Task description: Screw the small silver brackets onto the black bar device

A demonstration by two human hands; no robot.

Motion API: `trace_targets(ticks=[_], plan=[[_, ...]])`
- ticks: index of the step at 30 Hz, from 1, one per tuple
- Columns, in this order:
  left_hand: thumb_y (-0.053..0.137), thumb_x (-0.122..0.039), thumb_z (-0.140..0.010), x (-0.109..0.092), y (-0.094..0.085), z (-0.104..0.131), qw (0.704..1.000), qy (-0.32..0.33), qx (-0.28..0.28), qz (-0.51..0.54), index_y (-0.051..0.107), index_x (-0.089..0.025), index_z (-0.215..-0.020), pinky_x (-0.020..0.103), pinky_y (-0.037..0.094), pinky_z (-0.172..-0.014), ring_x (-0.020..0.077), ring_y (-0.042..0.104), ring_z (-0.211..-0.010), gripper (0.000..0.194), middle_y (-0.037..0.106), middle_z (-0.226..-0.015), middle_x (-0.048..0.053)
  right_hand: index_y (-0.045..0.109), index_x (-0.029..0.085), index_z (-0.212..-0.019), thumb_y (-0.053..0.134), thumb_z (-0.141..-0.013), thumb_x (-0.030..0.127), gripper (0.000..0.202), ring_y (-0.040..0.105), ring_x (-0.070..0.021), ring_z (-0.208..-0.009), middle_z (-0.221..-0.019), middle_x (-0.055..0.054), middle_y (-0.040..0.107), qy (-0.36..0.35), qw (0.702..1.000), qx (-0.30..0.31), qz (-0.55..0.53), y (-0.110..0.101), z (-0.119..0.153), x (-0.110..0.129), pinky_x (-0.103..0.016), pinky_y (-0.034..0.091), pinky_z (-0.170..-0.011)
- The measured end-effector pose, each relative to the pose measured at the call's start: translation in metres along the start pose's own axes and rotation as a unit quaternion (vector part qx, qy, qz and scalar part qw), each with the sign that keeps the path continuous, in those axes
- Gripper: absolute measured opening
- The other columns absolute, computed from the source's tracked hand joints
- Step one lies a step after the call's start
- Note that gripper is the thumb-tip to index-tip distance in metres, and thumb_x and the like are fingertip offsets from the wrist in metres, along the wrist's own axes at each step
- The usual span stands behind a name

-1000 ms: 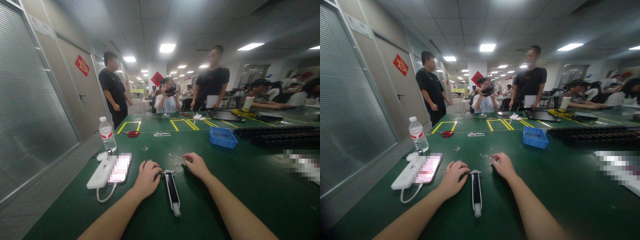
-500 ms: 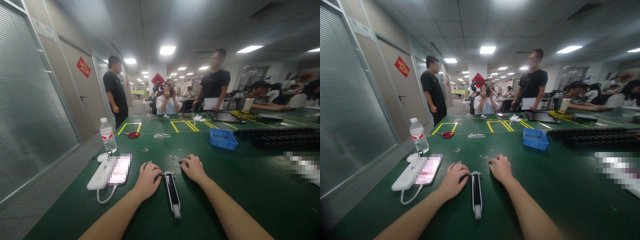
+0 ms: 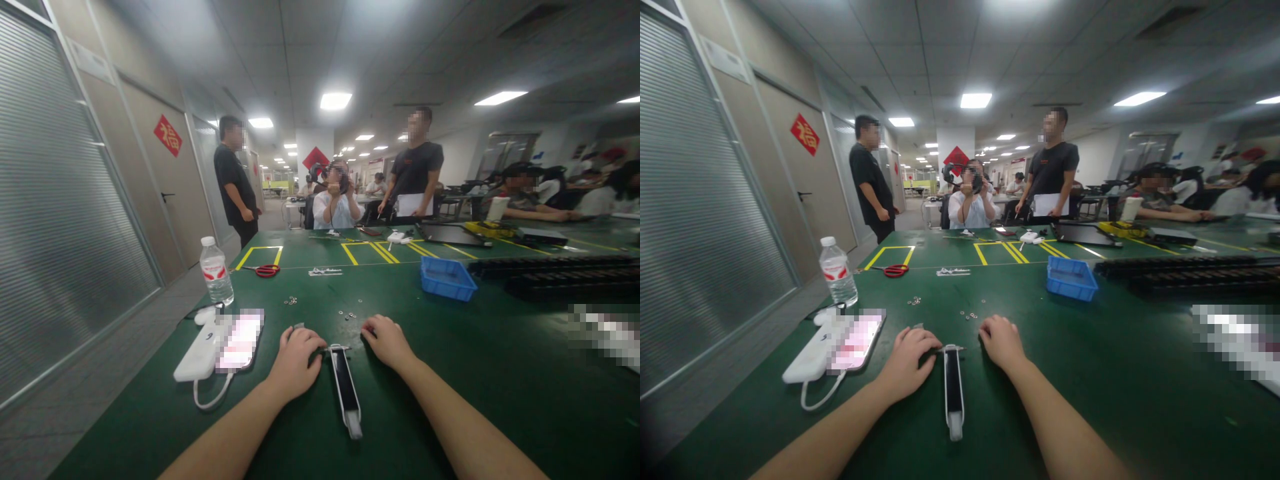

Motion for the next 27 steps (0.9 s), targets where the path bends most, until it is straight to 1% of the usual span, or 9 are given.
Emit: trace_targets(ticks=[3, 5, 8, 10, 12, 15, 19, 23, 27], plan=[[0.05, -0.009, -0.069, -0.001, -0.001, 0.001, 1.0, 0.011, -0.019, 0.0, 0.058, -0.026, -0.102, 0.053, 0.021, -0.104, 0.0225, 0.052, -0.104, 0.038, 0.061, -0.106, 0.003, 0.064, 0.018, -0.077, 0.052, -0.083, 0.018, 0.013, 0.054, -0.0174, -0.079, -0.081, -0.005, 0.062, -0.038, 0.997, -0.022, -0.069, -0.002, 0.001, 0.008, -0.028, 0.038, -0.072], [0.05, -0.01, -0.068, -0.003, -0.004, 0.001, 0.999, 0.02, -0.036, -0.006, 0.057, -0.026, -0.104, 0.052, 0.022, -0.105, 0.0225, 0.052, -0.105, 0.041, 0.06, -0.107, 0.003, 0.062, 0.018, -0.076, 0.052, -0.083, 0.018, 0.013, 0.054, -0.0163, -0.074, -0.076, -0.003, 0.061, -0.074, 0.988, -0.037, -0.129, -0.005, 0.003, 0.018, -0.027, 0.039, -0.069], [0.051, -0.014, -0.072, -0.008, -0.008, 0.0, 0.997, 0.034, -0.063, -0.013, 0.057, -0.025, -0.105, 0.049, 0.024, -0.104, 0.0213, 0.053, -0.103, 0.035, 0.062, -0.104, 0.002, 0.062, 0.018, -0.075, 0.053, -0.083, 0.019, 0.012, 0.053, -0.0155, -0.071, -0.073, -0.002, 0.059, -0.142, 0.97, -0.035, -0.194, -0.007, 0.01, 0.038, -0.027, 0.04, -0.068], [0.052, -0.018, -0.077, -0.01, -0.01, 0.0, 0.996, 0.045, -0.078, -0.014, 0.057, -0.025, -0.103, 0.048, 0.025, -0.104, 0.0205, 0.055, -0.101, 0.028, 0.063, -0.101, 0.002, 0.061, 0.018, -0.074, 0.055, -0.082, 0.018, 0.01, 0.053, -0.0154, -0.072, -0.073, -0.002, 0.059, -0.179, 0.96, -0.025, -0.215, -0.007, 0.015, 0.049, -0.027, 0.041, -0.069], [0.054, -0.021, -0.079, -0.012, -0.011, 0.0, 0.994, 0.057, -0.09, -0.015, 0.058, -0.024, -0.1, 0.046, 0.025, -0.103, 0.0198, 0.056, -0.098, 0.021, 0.064, -0.098, 0.002, 0.061, 0.018, -0.072, 0.057, -0.082, 0.018, 0.01, 0.053, -0.0152, -0.072, -0.073, -0.001, 0.059, -0.203, 0.953, -0.02, -0.226, -0.006, 0.019, 0.058, -0.027, 0.04, -0.069], [0.056, -0.021, -0.079, -0.013, -0.011, 0.0, 0.992, 0.074, -0.103, -0.011, 0.059, -0.024, -0.095, 0.044, 0.025, -0.102, 0.0184, 0.058, -0.094, 0.016, 0.066, -0.094, 0.001, 0.061, 0.018, -0.071, 0.057, -0.082, 0.019, 0.012, 0.053, -0.0151, -0.073, -0.072, -0.001, 0.06, -0.221, 0.945, -0.016, -0.241, -0.007, 0.023, 0.064, -0.028, 0.04, -0.07], [0.056, -0.02, -0.08, -0.016, -0.012, 0.0, 0.989, 0.094, -0.112, -0.003, 0.06, -0.023, -0.089, 0.043, 0.024, -0.102, 0.0167, 0.06, -0.089, 0.01, 0.067, -0.088, -0.001, 0.061, 0.018, -0.071, 0.056, -0.083, 0.022, 0.014, 0.053, -0.015, -0.072, -0.072, -0.002, 0.06, -0.221, 0.941, -0.006, -0.258, -0.01, 0.024, 0.067, -0.028, 0.041, -0.069], [0.055, -0.02, -0.082, -0.019, -0.013, 0.0, 0.985, 0.111, -0.133, -0.009, 0.06, -0.023, -0.086, 0.041, 0.024, -0.1, 0.0151, 0.061, -0.083, 0.008, 0.068, -0.082, -0.002, 0.061, 0.018, -0.071, 0.056, -0.084, 0.025, 0.015, 0.053, -0.0142, -0.071, -0.072, -0.002, 0.059, -0.223, 0.934, 0.005, -0.278, -0.012, 0.026, 0.068, -0.027, 0.042, -0.066], [0.054, -0.023, -0.084, -0.019, -0.013, 0.001, 0.98, 0.123, -0.153, -0.015, 0.061, -0.023, -0.082, 0.039, 0.026, -0.1, 0.0138, 0.061, -0.079, 0.008, 0.067, -0.077, -0.003, 0.061, 0.017, -0.071, 0.057, -0.082, 0.024, 0.013, 0.052, -0.0136, -0.07, -0.072, -0.002, 0.058, -0.228, 0.929, 0.018, -0.291, -0.012, 0.027, 0.07, -0.026, 0.043, -0.065]])
Point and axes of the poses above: each hand's wrist, its own z-axis away from the middle knuckle, its own y-axis out of the palm, x = y × z, the point moved 4 cm from there along -z, towards the middle knuckle
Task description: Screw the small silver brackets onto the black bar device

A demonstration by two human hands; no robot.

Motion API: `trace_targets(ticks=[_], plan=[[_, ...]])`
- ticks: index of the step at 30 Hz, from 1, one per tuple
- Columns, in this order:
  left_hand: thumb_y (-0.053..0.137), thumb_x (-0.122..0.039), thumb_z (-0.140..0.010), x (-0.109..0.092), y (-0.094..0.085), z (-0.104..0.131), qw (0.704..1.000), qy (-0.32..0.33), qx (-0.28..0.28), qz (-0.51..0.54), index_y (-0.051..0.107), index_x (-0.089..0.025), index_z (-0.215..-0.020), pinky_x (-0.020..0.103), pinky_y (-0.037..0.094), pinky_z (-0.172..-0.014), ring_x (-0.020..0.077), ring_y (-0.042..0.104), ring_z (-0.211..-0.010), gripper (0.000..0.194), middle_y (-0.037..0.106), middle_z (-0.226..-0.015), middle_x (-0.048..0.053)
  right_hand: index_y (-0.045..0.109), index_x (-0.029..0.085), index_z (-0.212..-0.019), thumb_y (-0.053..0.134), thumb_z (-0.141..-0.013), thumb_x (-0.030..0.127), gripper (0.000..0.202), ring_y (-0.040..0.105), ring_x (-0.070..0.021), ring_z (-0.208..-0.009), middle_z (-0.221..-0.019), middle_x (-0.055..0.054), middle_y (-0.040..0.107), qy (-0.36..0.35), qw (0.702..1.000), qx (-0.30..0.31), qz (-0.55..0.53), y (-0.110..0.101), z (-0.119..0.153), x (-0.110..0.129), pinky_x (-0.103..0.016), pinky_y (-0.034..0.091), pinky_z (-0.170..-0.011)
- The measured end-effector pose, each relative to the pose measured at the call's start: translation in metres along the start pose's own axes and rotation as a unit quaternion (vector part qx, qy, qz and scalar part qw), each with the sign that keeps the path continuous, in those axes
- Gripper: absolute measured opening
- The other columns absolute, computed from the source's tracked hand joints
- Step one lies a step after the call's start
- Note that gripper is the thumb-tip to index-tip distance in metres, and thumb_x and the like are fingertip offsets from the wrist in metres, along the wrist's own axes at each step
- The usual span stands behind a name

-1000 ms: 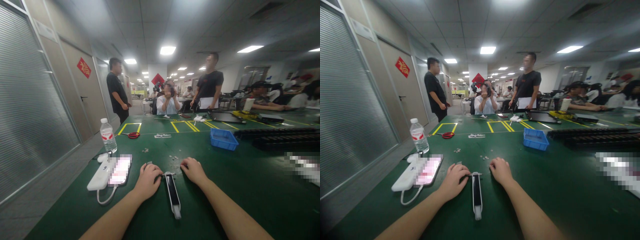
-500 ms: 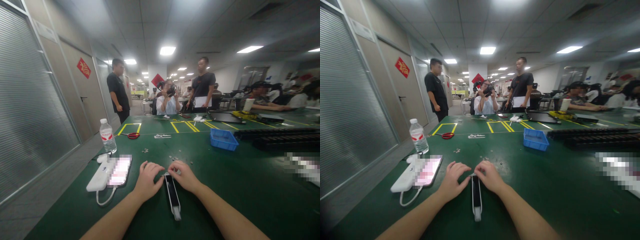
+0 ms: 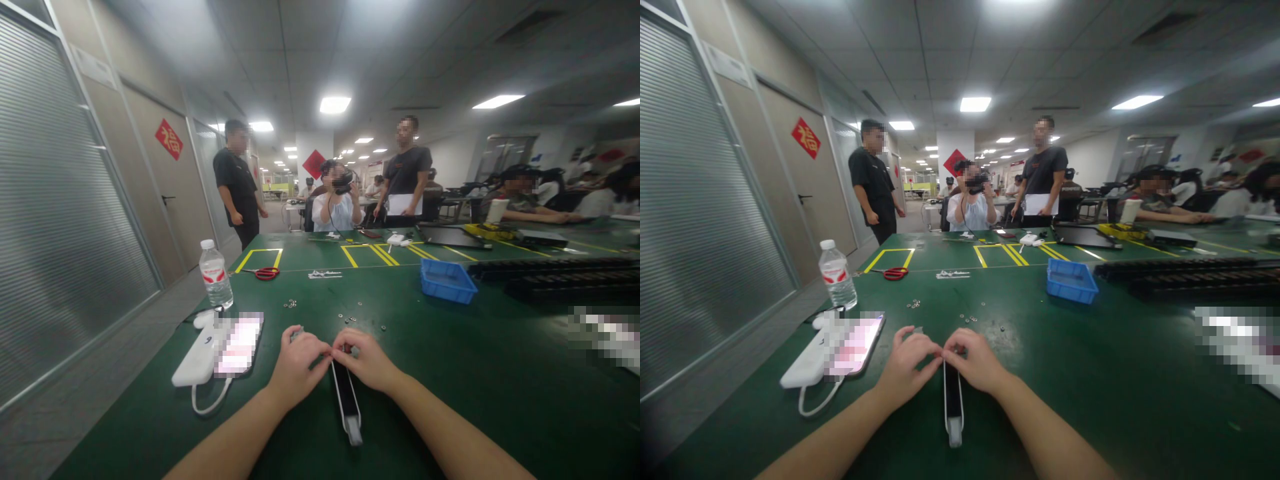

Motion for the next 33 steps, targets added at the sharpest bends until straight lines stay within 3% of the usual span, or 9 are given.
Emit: trace_targets(ticks=[33], plan=[[0.054, -0.02, -0.084, 0.0008, 0.0009, 0.0004, 1.0, 0.002, -0.013, -0.015, 0.062, -0.024, -0.082, 0.037, 0.026, -0.097, 0.0126, 0.061, -0.081, 0.009, 0.068, -0.078, -0.005, 0.065, 0.017, -0.073, 0.063, -0.077, 0.022, 0.007, 0.054, -0.0126, -0.065, -0.069, -0.002, 0.059, -0.001, 1.0, -0.009, -0.02, 0.0009, 0.0012, -0.0016, -0.024, 0.044, -0.06]])
Point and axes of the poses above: each hand's wrist, its own z-axis away from the middle knuckle, its own y-axis out of the palm, x = y × z, the point moved 4 cm from there along -z, towards the middle knuckle
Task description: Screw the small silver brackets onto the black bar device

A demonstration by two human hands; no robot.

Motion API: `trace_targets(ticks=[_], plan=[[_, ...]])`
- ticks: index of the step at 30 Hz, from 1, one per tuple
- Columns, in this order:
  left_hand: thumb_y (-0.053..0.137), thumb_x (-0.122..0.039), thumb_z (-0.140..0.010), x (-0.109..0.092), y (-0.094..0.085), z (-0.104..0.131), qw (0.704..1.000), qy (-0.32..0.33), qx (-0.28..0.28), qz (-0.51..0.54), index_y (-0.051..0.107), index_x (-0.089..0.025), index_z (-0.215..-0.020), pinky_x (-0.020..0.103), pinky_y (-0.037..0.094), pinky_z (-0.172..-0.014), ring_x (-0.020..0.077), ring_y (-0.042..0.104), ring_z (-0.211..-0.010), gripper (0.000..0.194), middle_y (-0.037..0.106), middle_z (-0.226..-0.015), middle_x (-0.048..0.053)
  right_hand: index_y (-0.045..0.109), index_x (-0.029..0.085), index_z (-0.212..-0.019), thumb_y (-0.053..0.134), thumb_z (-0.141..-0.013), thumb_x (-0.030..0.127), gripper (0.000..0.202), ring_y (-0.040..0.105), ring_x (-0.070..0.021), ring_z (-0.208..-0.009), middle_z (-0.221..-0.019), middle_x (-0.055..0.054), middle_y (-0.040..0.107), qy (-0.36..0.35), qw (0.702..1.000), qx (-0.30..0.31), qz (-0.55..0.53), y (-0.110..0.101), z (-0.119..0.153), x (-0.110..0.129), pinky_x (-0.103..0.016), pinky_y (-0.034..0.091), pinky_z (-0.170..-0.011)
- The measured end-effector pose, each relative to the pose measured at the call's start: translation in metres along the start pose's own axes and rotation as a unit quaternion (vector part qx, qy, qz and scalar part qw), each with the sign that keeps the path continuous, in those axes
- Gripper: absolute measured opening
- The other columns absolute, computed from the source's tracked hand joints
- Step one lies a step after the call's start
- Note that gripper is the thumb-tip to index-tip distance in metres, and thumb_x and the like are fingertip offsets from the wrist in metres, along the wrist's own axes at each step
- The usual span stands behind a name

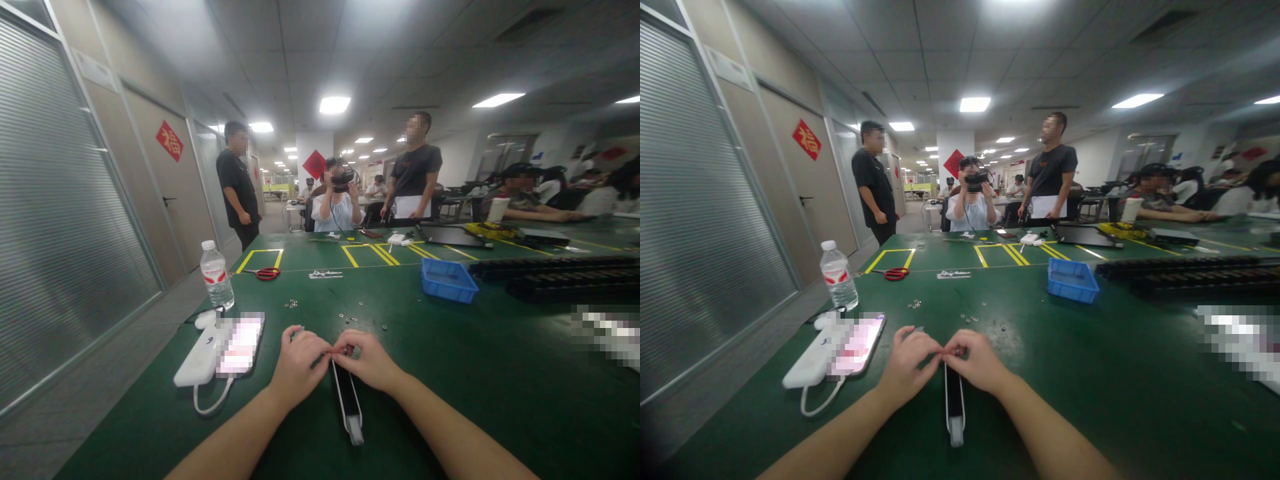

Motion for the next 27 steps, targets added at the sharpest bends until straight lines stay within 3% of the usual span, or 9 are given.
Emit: trace_targets(ticks=[11, 27], plan=[[0.055, -0.024, -0.085, 0.0007, 0.0005, -0.0001, 1.0, -0.002, 0.016, 0.015, 0.062, -0.023, -0.082, 0.039, 0.025, -0.098, 0.0147, 0.061, -0.082, 0.008, 0.069, -0.079, -0.003, 0.063, 0.017, -0.07, 0.062, -0.077, 0.024, 0.009, 0.053, -0.013, -0.065, -0.067, -0.001, 0.058, 0.019, 1.0, 0.0, 0.023, -0.0012, 0.0002, -0.001, -0.024, 0.042, -0.061], [0.057, -0.024, -0.084, -0.0018, -0.0024, -0.0003, 1.0, 0.012, -0.019, 0.012, 0.062, -0.023, -0.079, 0.039, 0.024, -0.098, 0.0135, 0.062, -0.077, 0.007, 0.068, -0.074, -0.006, 0.064, 0.016, -0.07, 0.061, -0.078, 0.026, 0.013, 0.053, -0.0131, -0.064, -0.068, -0.002, 0.059, 0.02, 1.0, 0.012, -0.003, 0.0012, 0.0, 0.0042, -0.024, 0.043, -0.06]])
Point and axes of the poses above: each hand's wrist, its own z-axis away from the middle knuckle, its own y-axis out of the palm, x = y × z, the point moved 4 cm from there along -z, towards the middle knuckle
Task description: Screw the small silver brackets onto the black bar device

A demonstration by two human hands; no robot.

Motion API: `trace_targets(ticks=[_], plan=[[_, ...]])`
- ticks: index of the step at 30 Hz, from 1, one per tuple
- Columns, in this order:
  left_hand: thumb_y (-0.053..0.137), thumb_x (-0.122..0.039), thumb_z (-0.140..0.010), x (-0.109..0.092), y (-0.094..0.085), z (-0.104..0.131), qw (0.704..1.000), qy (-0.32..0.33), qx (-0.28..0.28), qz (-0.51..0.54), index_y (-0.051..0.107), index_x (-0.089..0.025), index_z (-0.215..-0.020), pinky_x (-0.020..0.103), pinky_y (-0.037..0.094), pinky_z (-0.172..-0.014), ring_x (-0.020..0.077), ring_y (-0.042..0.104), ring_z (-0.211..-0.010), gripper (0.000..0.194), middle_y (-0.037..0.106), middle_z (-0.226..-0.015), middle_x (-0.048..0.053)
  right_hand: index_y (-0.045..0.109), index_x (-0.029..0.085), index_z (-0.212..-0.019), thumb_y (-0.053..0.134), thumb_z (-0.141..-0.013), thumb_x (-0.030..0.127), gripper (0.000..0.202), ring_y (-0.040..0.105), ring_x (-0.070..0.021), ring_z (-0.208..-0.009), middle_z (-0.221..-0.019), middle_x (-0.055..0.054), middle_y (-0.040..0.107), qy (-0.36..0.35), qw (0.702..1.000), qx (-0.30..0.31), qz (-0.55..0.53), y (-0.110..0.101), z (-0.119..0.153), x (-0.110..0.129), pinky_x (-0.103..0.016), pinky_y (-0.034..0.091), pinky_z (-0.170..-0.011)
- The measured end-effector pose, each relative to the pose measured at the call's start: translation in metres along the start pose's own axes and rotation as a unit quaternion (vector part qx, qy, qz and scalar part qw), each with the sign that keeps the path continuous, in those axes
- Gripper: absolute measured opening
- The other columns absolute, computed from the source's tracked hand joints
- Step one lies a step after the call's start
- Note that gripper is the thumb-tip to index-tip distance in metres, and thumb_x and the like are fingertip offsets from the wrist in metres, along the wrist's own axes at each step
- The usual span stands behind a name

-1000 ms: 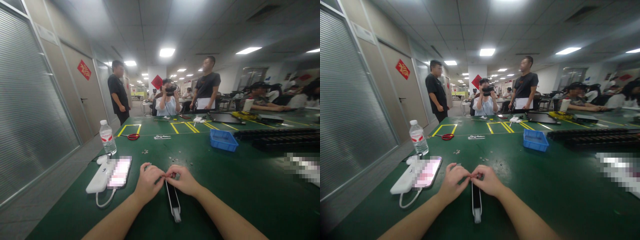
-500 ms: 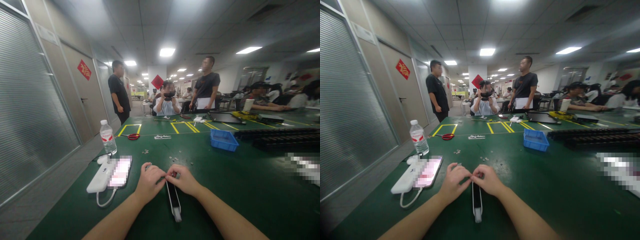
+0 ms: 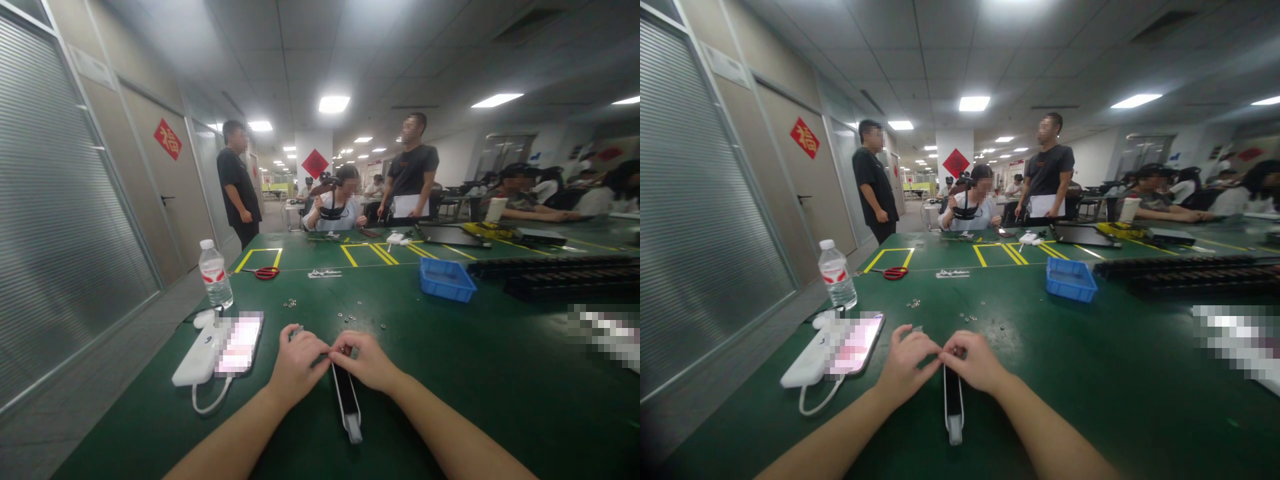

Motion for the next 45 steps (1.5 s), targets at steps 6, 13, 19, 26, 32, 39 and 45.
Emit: trace_targets(ticks=[6, 13, 19, 26, 32, 39, 45], plan=[[0.059, -0.023, -0.081, 0.005, 0.001, 0.0, 0.999, -0.035, 0.006, -0.008, 0.062, -0.023, -0.079, 0.038, 0.025, -0.096, 0.0133, 0.062, -0.077, 0.004, 0.069, -0.076, -0.005, 0.066, 0.017, -0.077, 0.056, -0.081, 0.022, 0.012, 0.054, -0.0134, -0.068, -0.072, -0.002, 0.061, -0.01, 0.999, 0.003, 0.048, -0.011, -0.001, -0.006, -0.025, 0.043, -0.064], [0.057, -0.022, -0.082, 0.019, 0.003, 0.002, 0.993, -0.102, 0.054, -0.03, 0.064, -0.026, -0.092, 0.039, 0.029, -0.095, 0.0151, 0.062, -0.085, 0.013, 0.07, -0.084, -0.003, 0.066, 0.018, -0.09, 0.058, -0.077, 0.019, 0.015, 0.055, -0.0172, -0.078, -0.081, -0.004, 0.062, 0.018, 0.989, 0.039, 0.14, -0.028, 0.001, -0.026, -0.031, 0.043, -0.073], [0.057, -0.024, -0.082, 0.024, 0.006, 0.003, 0.985, -0.142, 0.095, -0.018, 0.067, -0.027, -0.086, 0.041, 0.027, -0.097, 0.0164, 0.063, -0.088, 0.011, 0.071, -0.088, -0.004, 0.069, 0.017, -0.088, 0.056, -0.078, 0.021, 0.017, 0.055, -0.0162, -0.074, -0.081, -0.005, 0.063, 0.05, 0.983, 0.088, 0.153, -0.027, 0.002, -0.026, -0.029, 0.043, -0.07], [0.057, -0.026, -0.082, 0.023, 0.009, 0.005, 0.976, -0.161, 0.15, -0.005, 0.067, -0.026, -0.086, 0.043, 0.028, -0.095, 0.0182, 0.061, -0.087, 0.01, 0.071, -0.087, -0.001, 0.07, 0.017, -0.081, 0.054, -0.079, 0.02, 0.017, 0.053, -0.0141, -0.068, -0.078, -0.004, 0.062, 0.061, 0.98, 0.11, 0.156, -0.023, 0.002, -0.029, -0.026, 0.042, -0.066], [0.058, -0.022, -0.081, 0.023, 0.011, 0.006, 0.971, -0.171, 0.169, 0.004, 0.067, -0.026, -0.084, 0.044, 0.026, -0.094, 0.0186, 0.061, -0.089, 0.01, 0.071, -0.088, -0.002, 0.069, 0.017, -0.08, 0.055, -0.081, 0.025, 0.016, 0.053, -0.0144, -0.071, -0.076, -0.003, 0.061, 0.053, 0.98, 0.109, 0.155, -0.019, 0.002, -0.028, -0.025, 0.041, -0.066], [0.061, -0.021, -0.079, 0.024, 0.014, 0.007, 0.971, -0.167, 0.174, 0.013, 0.068, -0.027, -0.084, 0.042, 0.027, -0.093, 0.0178, 0.061, -0.088, 0.011, 0.071, -0.087, -0.003, 0.069, 0.016, -0.078, 0.056, -0.082, 0.021, 0.014, 0.052, -0.0147, -0.07, -0.074, -0.003, 0.06, 0.061, 0.979, 0.109, 0.16, -0.016, 0.001, -0.026, -0.025, 0.04, -0.067], [0.061, -0.02, -0.079, 0.023, 0.015, 0.006, 0.971, -0.164, 0.172, 0.018, 0.068, -0.026, -0.084, 0.041, 0.028, -0.091, 0.0182, 0.061, -0.087, 0.01, 0.071, -0.086, -0.002, 0.067, 0.016, -0.076, 0.057, -0.081, 0.021, 0.013, 0.052, -0.0136, -0.069, -0.073, -0.002, 0.058, 0.06, 0.983, 0.096, 0.146, -0.014, 0.001, -0.03, -0.023, 0.039, -0.065]])
Point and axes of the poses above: each hand's wrist, its own z-axis away from the middle knuckle, its own y-axis out of the palm, x = y × z, the point moved 4 cm from there along -z, towards the middle knuckle
